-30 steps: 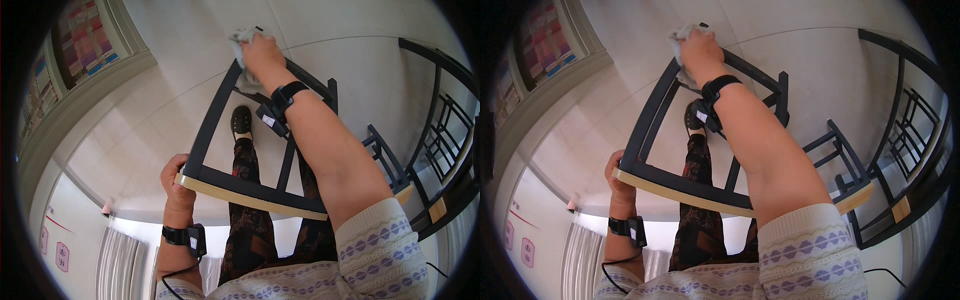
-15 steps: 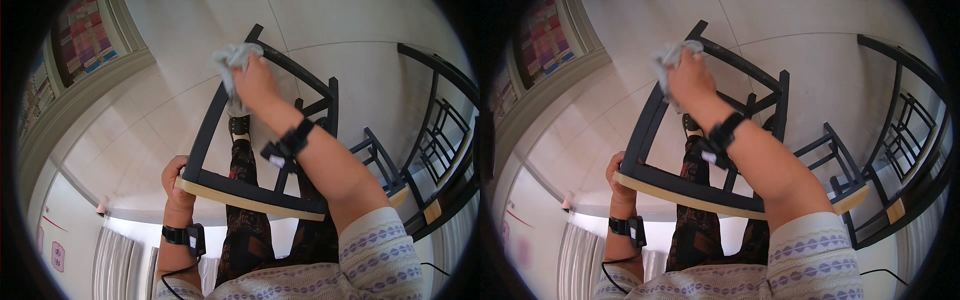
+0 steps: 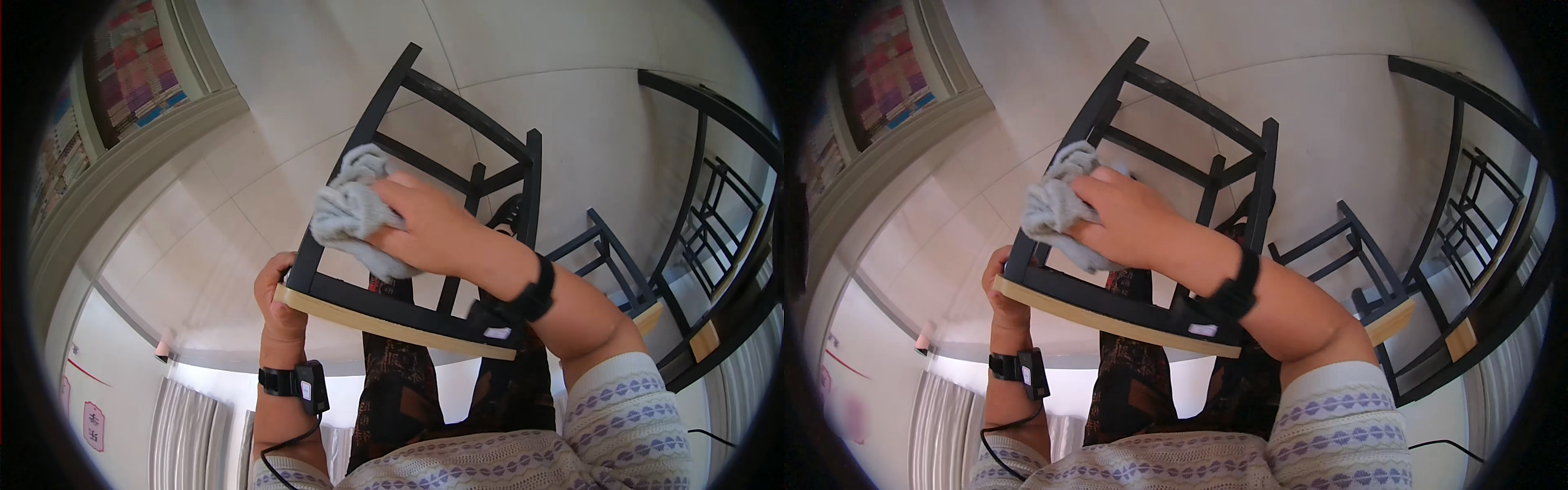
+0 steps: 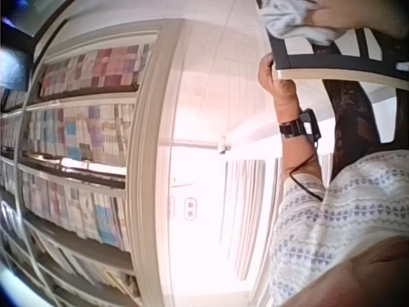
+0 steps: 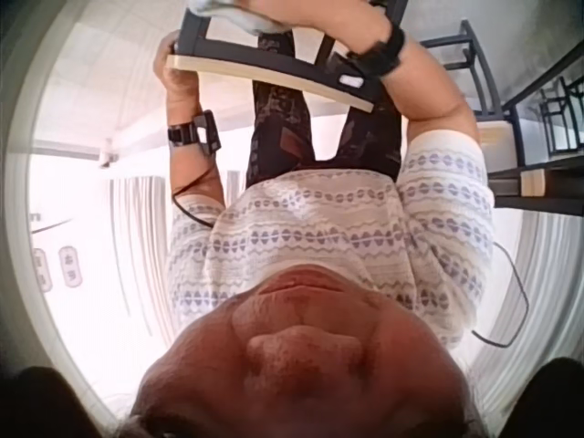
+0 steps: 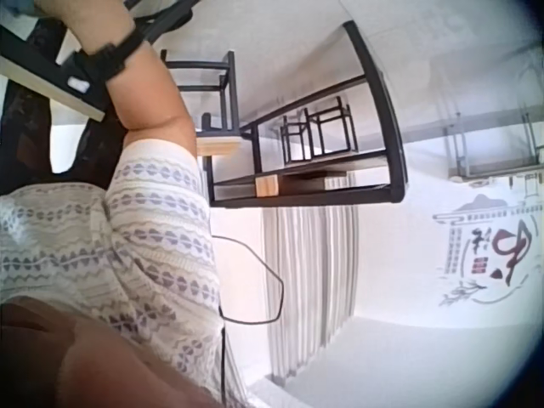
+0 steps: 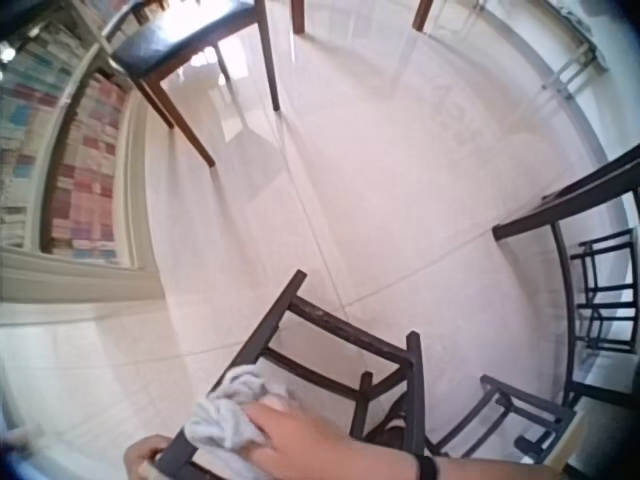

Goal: Cleaning and wiping down wooden stools with a cloth in a room with a mahjong table and bookshelves.

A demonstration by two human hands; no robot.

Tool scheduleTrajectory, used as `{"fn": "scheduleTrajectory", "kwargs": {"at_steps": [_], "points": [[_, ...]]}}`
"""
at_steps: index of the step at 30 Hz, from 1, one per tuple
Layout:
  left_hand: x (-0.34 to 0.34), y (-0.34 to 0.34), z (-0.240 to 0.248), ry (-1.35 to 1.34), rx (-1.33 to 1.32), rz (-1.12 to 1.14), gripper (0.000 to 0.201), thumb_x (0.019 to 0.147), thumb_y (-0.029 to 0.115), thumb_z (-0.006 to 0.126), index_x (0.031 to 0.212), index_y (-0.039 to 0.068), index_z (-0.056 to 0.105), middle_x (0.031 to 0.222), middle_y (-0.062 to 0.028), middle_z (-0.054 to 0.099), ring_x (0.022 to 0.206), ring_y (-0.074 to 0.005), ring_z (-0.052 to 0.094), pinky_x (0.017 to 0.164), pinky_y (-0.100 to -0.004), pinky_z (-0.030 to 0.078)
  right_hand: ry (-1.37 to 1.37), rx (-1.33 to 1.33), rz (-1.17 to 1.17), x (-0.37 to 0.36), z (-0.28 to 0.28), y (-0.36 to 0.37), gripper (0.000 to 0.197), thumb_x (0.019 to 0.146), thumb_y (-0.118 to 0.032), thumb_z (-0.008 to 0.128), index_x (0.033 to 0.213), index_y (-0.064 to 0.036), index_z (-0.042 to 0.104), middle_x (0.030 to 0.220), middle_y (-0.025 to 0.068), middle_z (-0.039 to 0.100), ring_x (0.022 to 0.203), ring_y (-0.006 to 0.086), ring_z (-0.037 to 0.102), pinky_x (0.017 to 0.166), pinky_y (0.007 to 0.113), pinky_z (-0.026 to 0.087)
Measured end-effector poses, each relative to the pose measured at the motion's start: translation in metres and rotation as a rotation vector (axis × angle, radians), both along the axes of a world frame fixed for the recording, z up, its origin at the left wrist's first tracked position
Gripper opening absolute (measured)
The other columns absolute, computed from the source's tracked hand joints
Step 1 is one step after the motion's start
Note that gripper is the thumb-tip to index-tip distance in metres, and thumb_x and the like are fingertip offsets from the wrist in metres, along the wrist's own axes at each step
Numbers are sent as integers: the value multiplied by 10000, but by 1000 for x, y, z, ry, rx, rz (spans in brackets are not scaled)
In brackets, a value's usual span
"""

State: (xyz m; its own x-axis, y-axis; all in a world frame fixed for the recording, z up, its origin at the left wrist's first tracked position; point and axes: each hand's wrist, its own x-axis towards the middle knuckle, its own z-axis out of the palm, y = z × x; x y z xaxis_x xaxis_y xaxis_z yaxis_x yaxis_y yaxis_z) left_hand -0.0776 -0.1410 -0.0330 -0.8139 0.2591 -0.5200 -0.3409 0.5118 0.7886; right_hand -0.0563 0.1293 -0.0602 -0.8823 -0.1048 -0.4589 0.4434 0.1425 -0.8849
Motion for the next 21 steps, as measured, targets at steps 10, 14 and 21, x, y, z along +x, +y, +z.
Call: {"fn": "scheduleTrajectory", "kwargs": {"at_steps": [10,14,21], "points": [[-3,-3,-6,22,-49,-25,1024,662,930,345,962,-23,572,834,-77,608,738,-151,574,675,-263,475,-249,44,-338,6,-43,98,375,899,-314,596,1164,-49,598,1101,117,633,995,214,618,845,339,480],[-4,-3,-4,16,-51,-39,1069,642,949,321,1026,-21,555,832,-89,611,715,-158,582,646,-264,486,-304,702,-47,-52,-87,79,328,909,-287,565,1134,-51,601,1077,139,640,1000,285,625,825,395,499],[-1,4,-1,-2,-38,-32,1047,651,939,345,1016,-17,561,841,-89,617,770,-161,586,679,-276,483,-152,964,18,-46,-138,52,349,880,-308,605,1119,-56,581,1108,163,545,1048,353,572,835,451,503]]}}
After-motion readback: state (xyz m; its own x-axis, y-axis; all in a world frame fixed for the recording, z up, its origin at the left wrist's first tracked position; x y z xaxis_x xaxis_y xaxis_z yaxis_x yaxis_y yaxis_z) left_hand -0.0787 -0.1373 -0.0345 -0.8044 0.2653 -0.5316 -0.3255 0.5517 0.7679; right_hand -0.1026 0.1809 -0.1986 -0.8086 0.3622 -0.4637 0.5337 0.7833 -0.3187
